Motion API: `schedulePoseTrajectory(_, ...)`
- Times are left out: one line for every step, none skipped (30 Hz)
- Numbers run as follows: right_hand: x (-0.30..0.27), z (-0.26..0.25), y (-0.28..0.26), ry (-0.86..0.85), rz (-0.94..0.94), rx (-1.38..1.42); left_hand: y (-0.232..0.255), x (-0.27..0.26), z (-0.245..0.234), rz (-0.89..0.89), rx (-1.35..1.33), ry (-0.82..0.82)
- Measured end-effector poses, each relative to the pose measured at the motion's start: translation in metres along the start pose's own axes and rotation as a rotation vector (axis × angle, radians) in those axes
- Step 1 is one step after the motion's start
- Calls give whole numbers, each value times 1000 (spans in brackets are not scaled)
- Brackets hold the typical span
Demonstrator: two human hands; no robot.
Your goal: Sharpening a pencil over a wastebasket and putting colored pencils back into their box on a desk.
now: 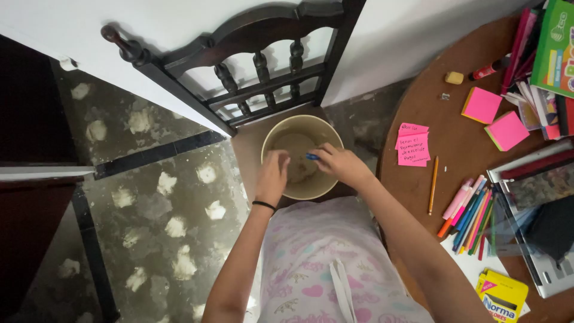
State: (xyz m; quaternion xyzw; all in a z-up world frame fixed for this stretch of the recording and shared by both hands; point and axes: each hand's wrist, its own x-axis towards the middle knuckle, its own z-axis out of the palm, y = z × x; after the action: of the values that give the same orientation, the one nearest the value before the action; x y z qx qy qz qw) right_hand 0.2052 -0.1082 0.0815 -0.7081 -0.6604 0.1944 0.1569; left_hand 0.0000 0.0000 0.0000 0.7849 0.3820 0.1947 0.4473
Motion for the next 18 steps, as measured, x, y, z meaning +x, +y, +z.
schedulePoseTrajectory(0,2,-1,-2,2,1,9,1,-6,-2,-1,-2)
schedulePoseTrajectory(-1,5,-2,-19,74,75,17,2,-11,82,164,80)
schedulePoseTrajectory(0,7,-3,-36,142,149,26,4,-18,165,328,164)
schedulePoseTrajectory(-1,10,0,-38,141,149,14,3,-10,163,328,165)
schedulePoseTrajectory(-2,14,2,-59,123,129,2,2,-3,89,189,201)
schedulePoseTrajectory(-2,18,5,-80,106,110,-10,1,3,15,50,236)
schedulePoseTrajectory(-2,24,6,-79,107,109,-35,-1,20,16,49,235)
schedulePoseTrajectory(-2,29,8,-147,118,9,-61,-3,36,-76,-93,248)
schedulePoseTrajectory(-3,35,10,-215,128,-92,-86,-5,53,-170,-237,260)
schedulePoseTrajectory(-5,46,18,-215,130,-93,-111,-6,72,-170,-238,259)
schedulePoseTrajectory(-7,59,25,-228,58,-133,-136,-9,90,-311,-284,325)
schedulePoseTrajectory(-10,71,32,-240,-14,-173,-161,-12,108,-455,-329,387)
schedulePoseTrajectory(-13,97,49,-239,-14,-175,-157,-11,112,-453,-330,387)
schedulePoseTrajectory(-16,123,66,-323,23,-281,-153,-11,116,-390,-402,477)
schedulePoseTrajectory(-19,149,82,-407,64,-386,-150,-11,120,-326,-474,561)
schedulePoseTrajectory(-11,128,60,-406,67,-385,-138,-9,114,-325,-474,558)
schedulePoseTrajectory(-1,106,39,-265,-15,-312,-126,-7,108,-327,-551,564)
schedulePoseTrajectory(8,85,18,-125,-98,-237,-114,-4,102,-330,-628,570)
